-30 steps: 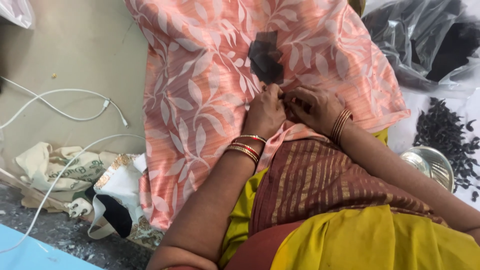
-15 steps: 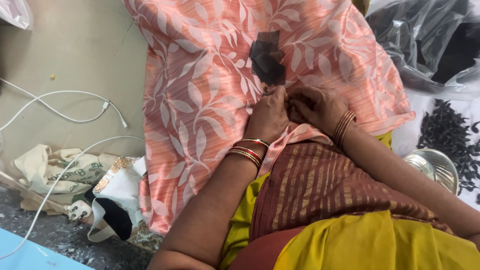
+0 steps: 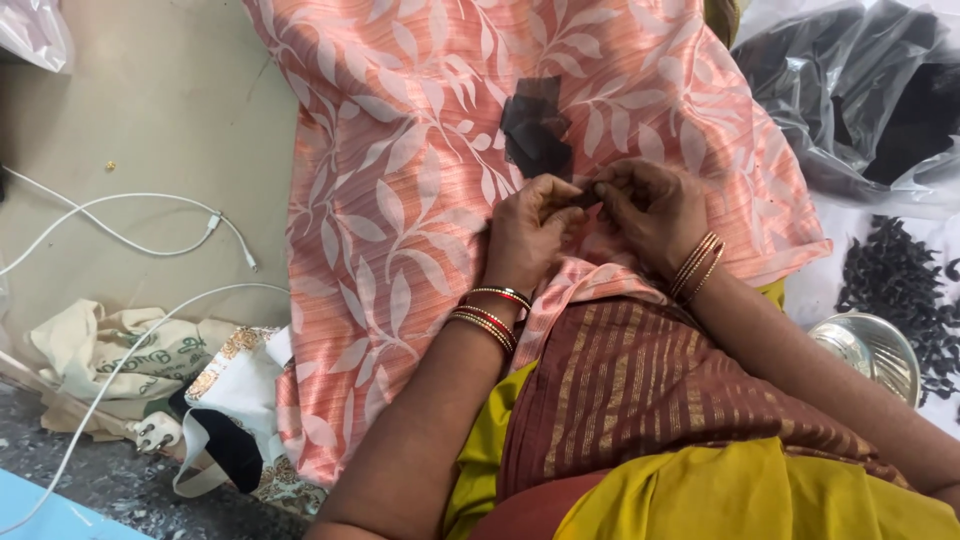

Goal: Manually sorting small black garment accessories while sitting on the floor with fabric spread out.

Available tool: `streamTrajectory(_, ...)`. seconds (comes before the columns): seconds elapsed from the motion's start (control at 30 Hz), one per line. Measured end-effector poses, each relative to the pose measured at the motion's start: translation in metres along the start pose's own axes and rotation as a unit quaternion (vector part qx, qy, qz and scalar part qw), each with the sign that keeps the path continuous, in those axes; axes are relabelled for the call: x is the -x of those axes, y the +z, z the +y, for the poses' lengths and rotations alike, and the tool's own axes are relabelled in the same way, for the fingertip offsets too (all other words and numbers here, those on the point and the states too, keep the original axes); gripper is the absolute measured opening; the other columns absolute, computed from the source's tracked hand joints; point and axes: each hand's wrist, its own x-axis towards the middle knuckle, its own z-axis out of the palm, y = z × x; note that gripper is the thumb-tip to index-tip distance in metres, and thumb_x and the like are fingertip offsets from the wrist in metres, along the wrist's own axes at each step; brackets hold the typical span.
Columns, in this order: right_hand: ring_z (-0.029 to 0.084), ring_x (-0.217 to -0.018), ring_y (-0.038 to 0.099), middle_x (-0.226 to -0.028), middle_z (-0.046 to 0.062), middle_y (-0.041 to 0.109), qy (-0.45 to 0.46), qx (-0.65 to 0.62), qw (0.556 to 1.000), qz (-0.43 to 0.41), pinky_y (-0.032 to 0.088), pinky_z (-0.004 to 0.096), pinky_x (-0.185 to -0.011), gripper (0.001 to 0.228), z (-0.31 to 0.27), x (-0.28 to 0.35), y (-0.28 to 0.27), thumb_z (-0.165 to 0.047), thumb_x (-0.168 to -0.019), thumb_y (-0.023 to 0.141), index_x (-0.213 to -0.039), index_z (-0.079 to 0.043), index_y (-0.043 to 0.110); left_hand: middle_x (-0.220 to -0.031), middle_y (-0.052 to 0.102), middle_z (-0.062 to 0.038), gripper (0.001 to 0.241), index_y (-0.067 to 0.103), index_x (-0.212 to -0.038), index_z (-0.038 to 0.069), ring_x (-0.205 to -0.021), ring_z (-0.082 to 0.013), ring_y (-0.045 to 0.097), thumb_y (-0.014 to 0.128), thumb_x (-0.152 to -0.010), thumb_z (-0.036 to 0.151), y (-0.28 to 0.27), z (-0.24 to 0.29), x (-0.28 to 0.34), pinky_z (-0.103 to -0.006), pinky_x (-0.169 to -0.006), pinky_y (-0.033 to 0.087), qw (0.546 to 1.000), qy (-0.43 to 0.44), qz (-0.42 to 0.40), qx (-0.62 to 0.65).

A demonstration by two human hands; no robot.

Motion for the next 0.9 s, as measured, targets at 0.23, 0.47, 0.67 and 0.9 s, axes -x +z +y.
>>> streamTrajectory(0.23,0.019,-0.092,0.075,-0.105,0.01,0.077,-0.159,0.036,0.986,-0.021,0.059,0.03,-0.08,0.015,-0.005,0.003,-0.005,-0.004,-0.092,0.075,-0.107,-0.003,0.074,-0.088,0.072,-0.003,0.005,0.071,-0.091,0.001,-0.078,-0.0065,0.069,0.074,-0.091,-0.003,0.003,0.012,0.0,-0.0215,-0.069,0.059,0.995,0.038,0.04,-0.084)
streamTrajectory(0.47,0.023,-0.094,0.076,-0.106,0.01,0.076,-0.198,0.013,0.977,-0.08,0.059,0.033,-0.082,0.016,0.004,-0.001,-0.007,-0.002,-0.093,0.073,-0.109,-0.003,0.072,-0.086,0.072,-0.003,0.01,0.069,-0.089,0.001,-0.074,-0.0066,0.066,0.078,-0.087,-0.002,0.0,0.002,-0.003,-0.0232,-0.067,0.057,0.989,0.069,0.069,-0.111)
streamTrajectory(0.67,0.021,-0.091,0.077,-0.102,0.008,0.077,-0.145,0.005,0.982,-0.119,0.06,0.032,-0.079,0.022,0.009,0.002,-0.003,-0.006,-0.086,0.079,-0.107,-0.005,0.073,-0.085,0.073,-0.003,0.009,0.069,-0.088,0.001,-0.075,-0.0077,0.067,0.077,-0.086,-0.003,-0.004,-0.002,-0.001,-0.0236,-0.069,0.058,0.989,0.062,0.056,-0.121)
streamTrajectory(0.9,0.022,-0.096,0.075,-0.111,0.009,0.076,-0.169,0.033,0.984,-0.05,0.06,0.032,-0.081,0.016,0.022,-0.003,-0.002,-0.003,-0.084,0.08,-0.099,-0.005,0.075,-0.095,0.073,-0.003,0.022,0.067,-0.105,0.003,-0.086,-0.0083,0.07,0.071,-0.087,-0.008,-0.002,0.006,-0.004,-0.0233,-0.078,0.062,1.0,0.005,0.014,-0.014)
